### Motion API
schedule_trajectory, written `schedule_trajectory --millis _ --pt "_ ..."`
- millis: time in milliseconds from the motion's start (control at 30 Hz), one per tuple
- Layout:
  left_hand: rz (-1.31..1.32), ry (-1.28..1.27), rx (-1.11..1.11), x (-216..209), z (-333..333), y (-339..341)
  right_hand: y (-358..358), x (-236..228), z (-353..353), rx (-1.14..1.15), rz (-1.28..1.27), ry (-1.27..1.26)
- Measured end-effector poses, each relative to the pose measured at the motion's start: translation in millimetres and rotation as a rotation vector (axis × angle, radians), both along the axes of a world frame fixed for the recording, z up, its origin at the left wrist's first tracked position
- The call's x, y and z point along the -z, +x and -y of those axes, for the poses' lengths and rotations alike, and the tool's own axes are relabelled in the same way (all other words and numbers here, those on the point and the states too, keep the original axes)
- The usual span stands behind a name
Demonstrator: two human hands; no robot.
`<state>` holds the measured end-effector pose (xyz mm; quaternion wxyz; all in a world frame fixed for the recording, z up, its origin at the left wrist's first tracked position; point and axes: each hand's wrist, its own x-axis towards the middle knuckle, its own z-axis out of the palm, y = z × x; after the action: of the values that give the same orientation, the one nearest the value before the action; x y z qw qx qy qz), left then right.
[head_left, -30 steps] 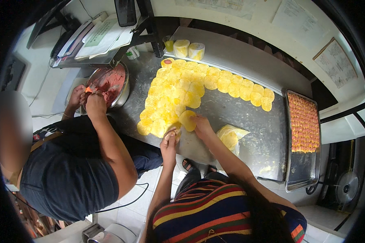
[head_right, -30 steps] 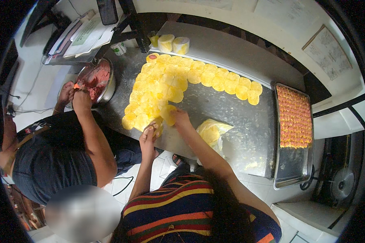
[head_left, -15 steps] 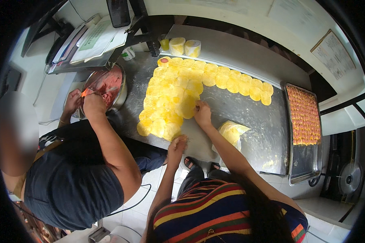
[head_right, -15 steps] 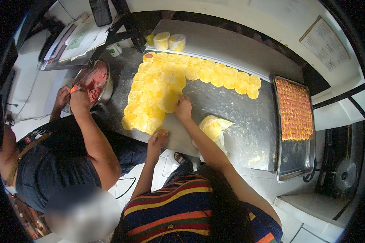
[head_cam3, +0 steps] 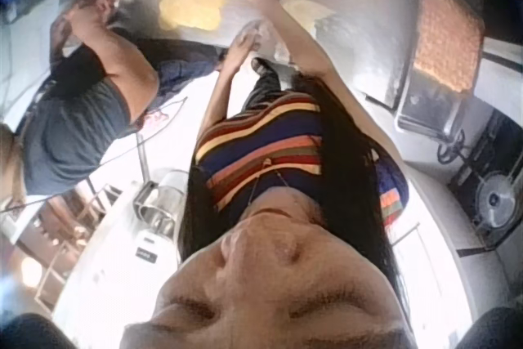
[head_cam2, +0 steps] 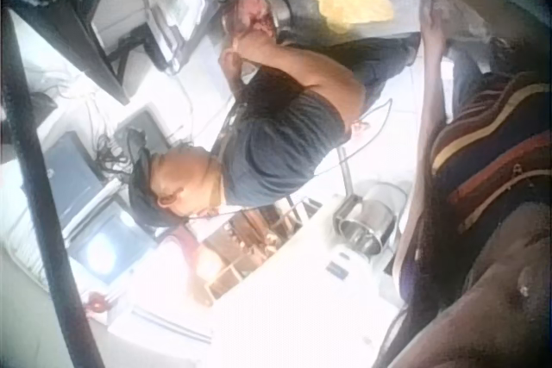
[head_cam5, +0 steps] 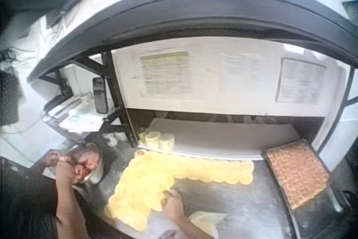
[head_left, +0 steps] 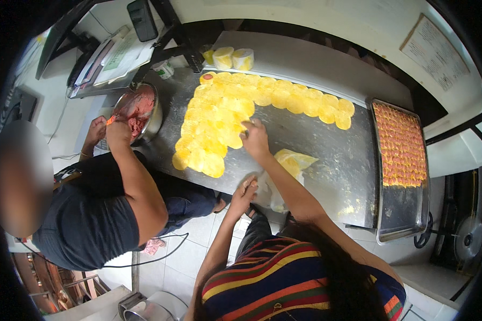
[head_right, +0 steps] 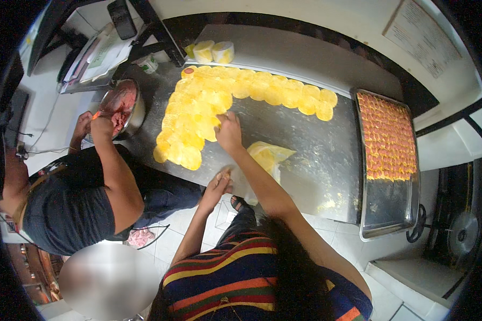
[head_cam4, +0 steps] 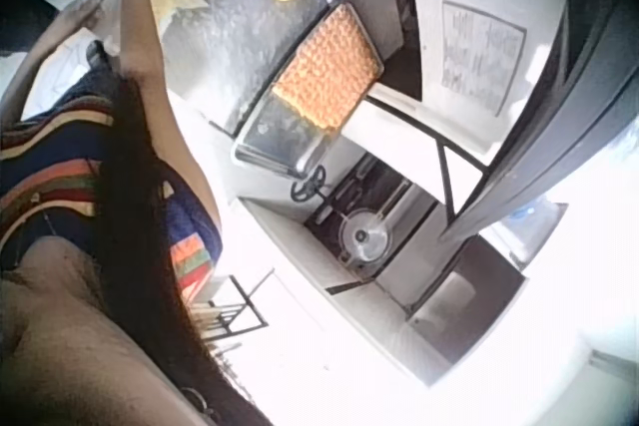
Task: The person places yellow dough discs on a metal tray and adds a red filling to each one. Another person is working nearby with a bowl of red filling.
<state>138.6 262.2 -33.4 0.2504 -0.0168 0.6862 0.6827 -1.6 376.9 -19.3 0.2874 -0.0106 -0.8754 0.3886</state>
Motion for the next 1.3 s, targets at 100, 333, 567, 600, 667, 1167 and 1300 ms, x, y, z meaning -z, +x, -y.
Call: schedule_trajectory --millis 100,333,567,600,667,1167,1300 --pt "0.039 0.050 0.009 -4 -25 2 40 -53 -54 -0.233 0.079 -0.307" --pt "0.201 -0.088 -0.094 -1 -76 -1 147 -30 -145 -0.462 -0.065 0.271" --pt "0.195 0.032 -0.017 0 -153 19 188 -15 -214 -0.383 0.153 0.350" --pt "0.203 0.001 -0.009 -2 -165 22 194 -15 -226 -0.369 0.155 0.348" --pt "0.212 -0.061 0.000 -10 -192 23 205 -16 -244 -0.306 0.133 0.316" --pt "-0.045 0.316 -0.111 -93 -217 32 192 -79 -246 -0.255 0.308 -0.844" --pt "-0.069 0.330 -0.146 -93 -186 24 177 -81 -222 -0.393 0.409 -0.957"
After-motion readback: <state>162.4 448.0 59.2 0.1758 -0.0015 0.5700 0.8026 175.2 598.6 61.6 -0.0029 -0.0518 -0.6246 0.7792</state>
